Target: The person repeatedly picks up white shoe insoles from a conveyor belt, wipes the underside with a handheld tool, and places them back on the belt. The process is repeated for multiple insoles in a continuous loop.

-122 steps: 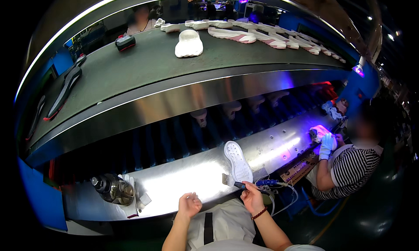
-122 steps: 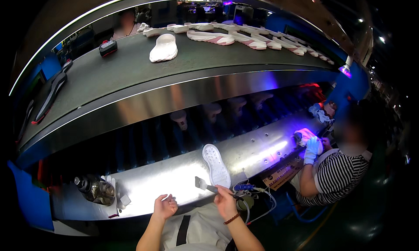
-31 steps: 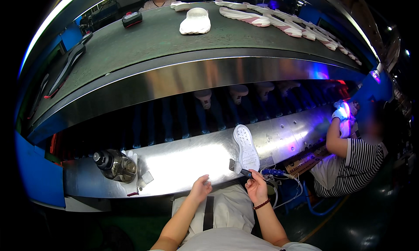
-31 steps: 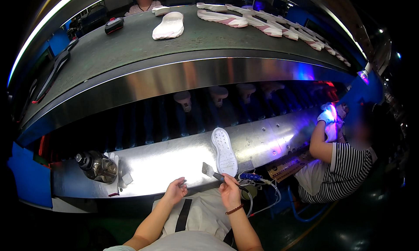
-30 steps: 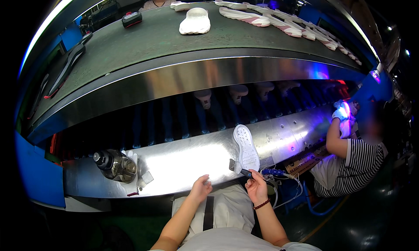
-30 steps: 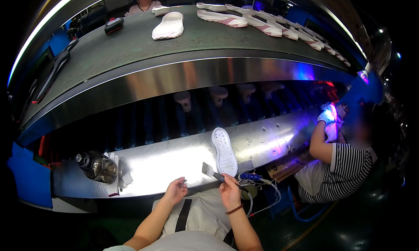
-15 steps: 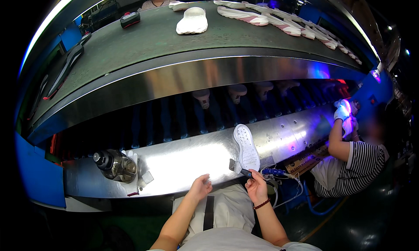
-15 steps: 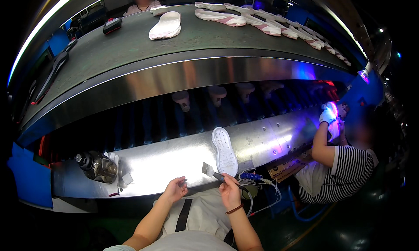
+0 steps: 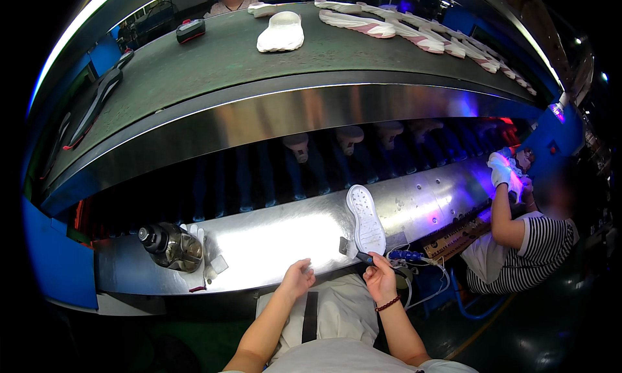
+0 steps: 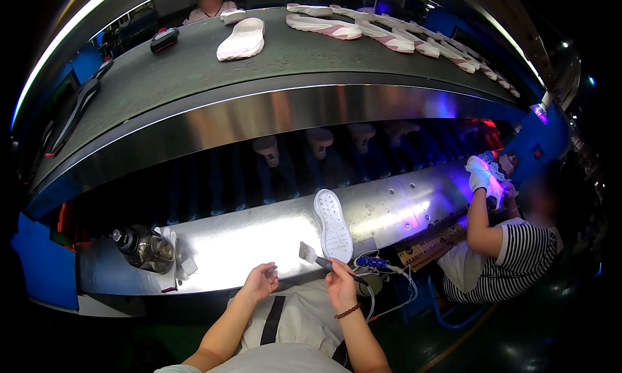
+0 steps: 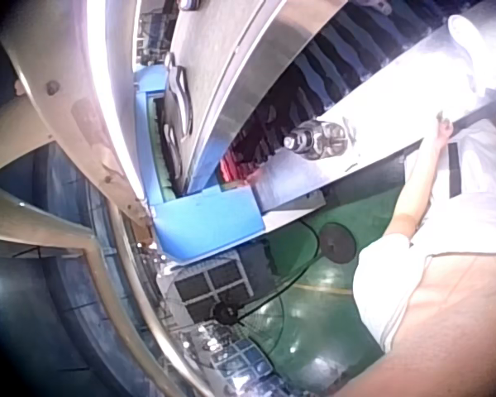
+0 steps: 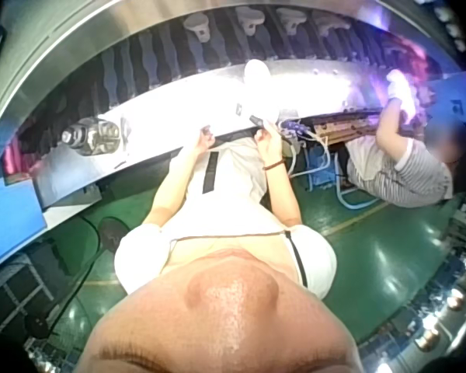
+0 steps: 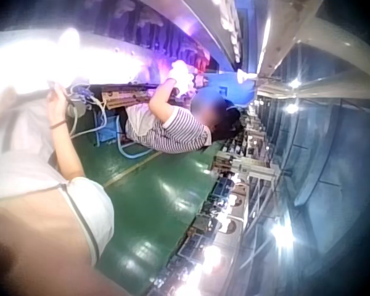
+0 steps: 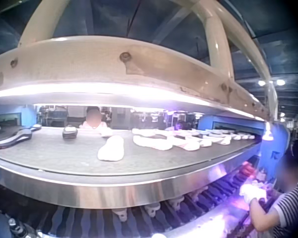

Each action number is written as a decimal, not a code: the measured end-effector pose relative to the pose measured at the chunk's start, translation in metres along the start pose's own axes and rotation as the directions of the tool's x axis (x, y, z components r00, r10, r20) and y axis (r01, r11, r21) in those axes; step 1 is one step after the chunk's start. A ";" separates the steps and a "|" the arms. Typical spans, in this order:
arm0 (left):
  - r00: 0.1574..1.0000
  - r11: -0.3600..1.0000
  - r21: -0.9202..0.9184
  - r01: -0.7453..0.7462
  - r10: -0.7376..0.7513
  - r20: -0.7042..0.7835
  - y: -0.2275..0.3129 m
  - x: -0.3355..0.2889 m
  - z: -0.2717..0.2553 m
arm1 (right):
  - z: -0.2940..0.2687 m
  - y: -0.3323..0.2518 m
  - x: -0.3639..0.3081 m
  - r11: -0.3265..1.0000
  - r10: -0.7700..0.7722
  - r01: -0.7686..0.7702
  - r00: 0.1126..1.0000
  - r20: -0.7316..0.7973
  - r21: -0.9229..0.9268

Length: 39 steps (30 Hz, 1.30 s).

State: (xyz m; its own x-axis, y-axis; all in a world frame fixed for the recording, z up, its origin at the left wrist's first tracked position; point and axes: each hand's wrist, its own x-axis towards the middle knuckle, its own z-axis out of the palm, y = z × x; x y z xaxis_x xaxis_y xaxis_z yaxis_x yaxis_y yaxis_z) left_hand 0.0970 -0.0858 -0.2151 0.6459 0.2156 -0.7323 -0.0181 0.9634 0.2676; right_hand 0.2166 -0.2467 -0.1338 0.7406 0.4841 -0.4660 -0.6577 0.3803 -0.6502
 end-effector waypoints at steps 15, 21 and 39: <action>1.000 0.999 -0.031 -0.008 0.007 -0.024 0.002 -0.004 0.006 | -0.003 0.001 0.001 1.000 0.005 -0.005 1.000 0.009 -0.002; 1.000 1.000 -0.027 -0.009 0.008 -0.022 0.001 -0.002 0.005 | -0.001 0.002 0.001 1.000 0.006 -0.006 1.000 -0.002 0.004; 1.000 1.000 -0.026 0.007 -0.007 -0.022 0.001 0.001 0.004 | -0.003 0.005 0.001 1.000 0.001 -0.002 1.000 0.007 0.009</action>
State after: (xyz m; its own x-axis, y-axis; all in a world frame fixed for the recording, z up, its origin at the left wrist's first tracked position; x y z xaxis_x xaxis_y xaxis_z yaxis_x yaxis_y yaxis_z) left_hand 0.1004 -0.0852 -0.2127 0.6289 0.2122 -0.7480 -0.0335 0.9685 0.2466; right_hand 0.2151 -0.2470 -0.1396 0.7387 0.4900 -0.4629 -0.6601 0.3867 -0.6441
